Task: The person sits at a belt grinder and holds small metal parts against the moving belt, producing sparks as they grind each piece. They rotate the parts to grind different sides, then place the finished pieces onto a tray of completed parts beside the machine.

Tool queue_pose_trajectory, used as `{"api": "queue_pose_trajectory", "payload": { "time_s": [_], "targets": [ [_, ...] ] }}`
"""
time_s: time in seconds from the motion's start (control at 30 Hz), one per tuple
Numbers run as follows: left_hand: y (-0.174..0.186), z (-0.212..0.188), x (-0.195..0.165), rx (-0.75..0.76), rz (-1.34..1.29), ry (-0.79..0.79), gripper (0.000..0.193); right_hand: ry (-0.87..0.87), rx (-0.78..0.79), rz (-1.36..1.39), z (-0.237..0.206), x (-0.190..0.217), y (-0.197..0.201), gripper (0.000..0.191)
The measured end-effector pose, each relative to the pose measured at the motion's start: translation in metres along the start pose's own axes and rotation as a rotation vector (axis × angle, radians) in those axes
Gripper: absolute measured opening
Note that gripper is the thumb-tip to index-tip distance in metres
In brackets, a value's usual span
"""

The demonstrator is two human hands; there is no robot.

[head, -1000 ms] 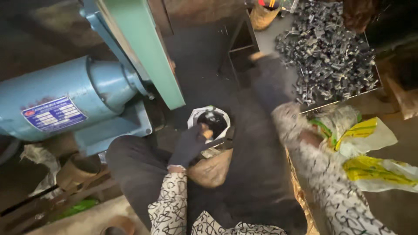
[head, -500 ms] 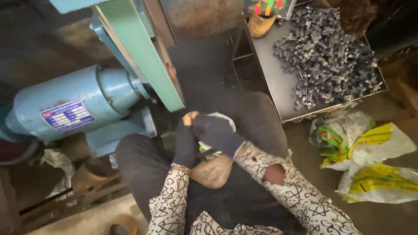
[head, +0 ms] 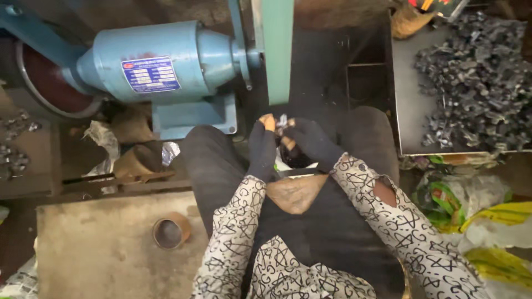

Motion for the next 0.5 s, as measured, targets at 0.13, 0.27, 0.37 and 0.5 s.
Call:
{"api": "queue_pose_trajectory", "payload": {
  "time_s": [0.13, 0.27, 0.37, 0.5],
  "targets": [
    [-0.009, 0.006, -0.003, 0.085, -0.159, 0.109, 0.027, 0.112, -0.030, -0.070, 0.016, 0.007, 0.010, 0.025],
    [-0.010, 0.007, -0.017, 0.021, -0.084, 0.170, 0.023, -0.132, -0.086, -0.123, 0.024, -0.003, 0.010, 0.025],
    [-0.007, 0.014, -0.030, 0.028, 0.101, 0.132, 0.020, -0.159, -0.082, -0.022, 0.034, -0.013, 0.010, 0.026],
    [-0.007, 0.018, -0.029, 0.051, 0.146, 0.227, 0.021, -0.104, -0.117, -0.248, 0.044, -0.023, 0.018, 0.027]
  ]
}}
Point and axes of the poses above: each hand's wrist, its own z-axis towards the middle knuckle, its own y-axis out of the back of the hand, x = y × z, the point moved 1 cm from there along z, towards the middle knuckle, and after that the axes turned 2 degrees about x, right-handed, at the moved point
